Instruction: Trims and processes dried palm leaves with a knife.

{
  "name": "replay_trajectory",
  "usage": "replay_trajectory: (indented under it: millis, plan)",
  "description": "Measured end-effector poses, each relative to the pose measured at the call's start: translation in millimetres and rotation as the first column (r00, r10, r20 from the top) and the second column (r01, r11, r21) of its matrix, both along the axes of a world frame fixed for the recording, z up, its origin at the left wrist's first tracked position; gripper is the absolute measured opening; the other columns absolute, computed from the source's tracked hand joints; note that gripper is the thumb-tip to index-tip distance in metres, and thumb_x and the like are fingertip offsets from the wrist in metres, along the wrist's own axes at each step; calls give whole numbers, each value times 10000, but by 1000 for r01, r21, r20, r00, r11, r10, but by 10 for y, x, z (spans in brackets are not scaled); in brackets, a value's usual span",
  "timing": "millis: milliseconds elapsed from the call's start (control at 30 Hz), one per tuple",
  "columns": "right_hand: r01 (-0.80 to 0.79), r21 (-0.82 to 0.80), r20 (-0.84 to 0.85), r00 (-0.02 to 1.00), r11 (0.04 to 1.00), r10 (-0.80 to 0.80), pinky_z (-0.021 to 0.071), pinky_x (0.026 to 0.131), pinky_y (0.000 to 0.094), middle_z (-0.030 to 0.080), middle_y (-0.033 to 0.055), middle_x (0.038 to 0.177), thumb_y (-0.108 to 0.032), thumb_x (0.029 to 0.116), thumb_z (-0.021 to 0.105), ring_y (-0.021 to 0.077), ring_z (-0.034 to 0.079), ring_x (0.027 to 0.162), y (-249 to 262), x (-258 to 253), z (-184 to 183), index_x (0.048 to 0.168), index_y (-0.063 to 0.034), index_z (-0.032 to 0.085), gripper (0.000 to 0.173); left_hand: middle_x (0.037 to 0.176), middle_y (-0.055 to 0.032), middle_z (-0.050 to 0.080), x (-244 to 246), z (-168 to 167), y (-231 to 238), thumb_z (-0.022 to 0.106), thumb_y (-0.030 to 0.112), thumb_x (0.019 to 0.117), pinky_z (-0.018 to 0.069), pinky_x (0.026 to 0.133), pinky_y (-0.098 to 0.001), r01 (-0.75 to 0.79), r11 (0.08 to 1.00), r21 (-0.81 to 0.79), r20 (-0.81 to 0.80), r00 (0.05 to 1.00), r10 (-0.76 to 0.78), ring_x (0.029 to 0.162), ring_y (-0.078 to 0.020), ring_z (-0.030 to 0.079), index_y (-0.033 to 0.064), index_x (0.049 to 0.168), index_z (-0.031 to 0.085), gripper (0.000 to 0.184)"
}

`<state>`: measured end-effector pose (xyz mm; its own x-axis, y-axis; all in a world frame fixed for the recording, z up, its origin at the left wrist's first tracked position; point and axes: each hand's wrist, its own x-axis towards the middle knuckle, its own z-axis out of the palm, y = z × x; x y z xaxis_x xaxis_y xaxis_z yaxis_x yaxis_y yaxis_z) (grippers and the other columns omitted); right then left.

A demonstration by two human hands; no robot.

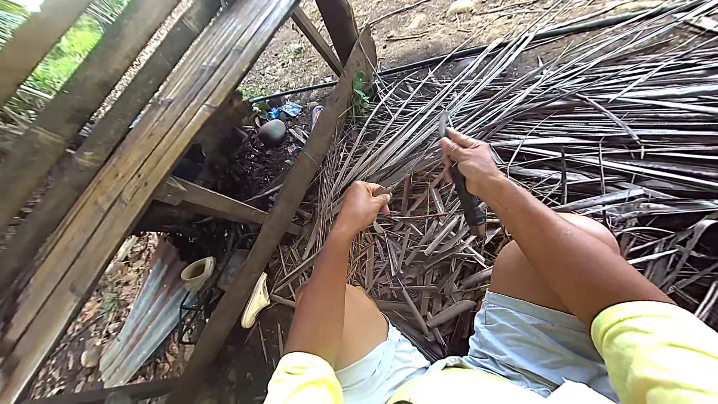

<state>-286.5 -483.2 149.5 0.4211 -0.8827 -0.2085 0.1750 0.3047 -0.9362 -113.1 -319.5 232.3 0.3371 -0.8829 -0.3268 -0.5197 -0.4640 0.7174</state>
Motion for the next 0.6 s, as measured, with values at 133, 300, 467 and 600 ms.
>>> replay_trajectory:
  millis: [133,300,467,600]
  plan:
    - [216,-8,9,976,976,-216,459,412,229,496,-23,744,-259,1103,486,73,471,461,-192,-140,26,1521,-138,429,439,774,-56,712,56,-5,53,603,157,1043,529,700,-395,24,999,43,268,963,-34,677,-162,637,38,1010,755,196]
    - [-289,-107,-129,953,951,275,453,443,254,525,3,695,-187,1093,491,89,476,477,489,45,113,1522,-80,453,444,1159,-161,745,-120,-26,-37,515,194,1072,523,966,-583,-29,993,118,545,838,-41,1111,-348,702,103,1248,738,298]
    - [-451,-66,-126,889,890,441,422,432,238,591,41,723,-175,1077,540,87,481,474,699,214,4,1569,-112,415,512,1122,-190,735,-361,-67,-56,508,126,1056,549,889,-562,31,993,115,693,714,-103,1062,-371,712,44,1200,726,273]
    - [-325,-29,-58,944,945,323,411,411,209,604,28,737,-184,1068,558,63,473,459,534,221,25,1526,-85,472,476,1076,-202,731,-440,-64,-64,531,105,1046,558,845,-548,62,996,66,743,664,-91,1010,-383,719,19,1214,720,267]
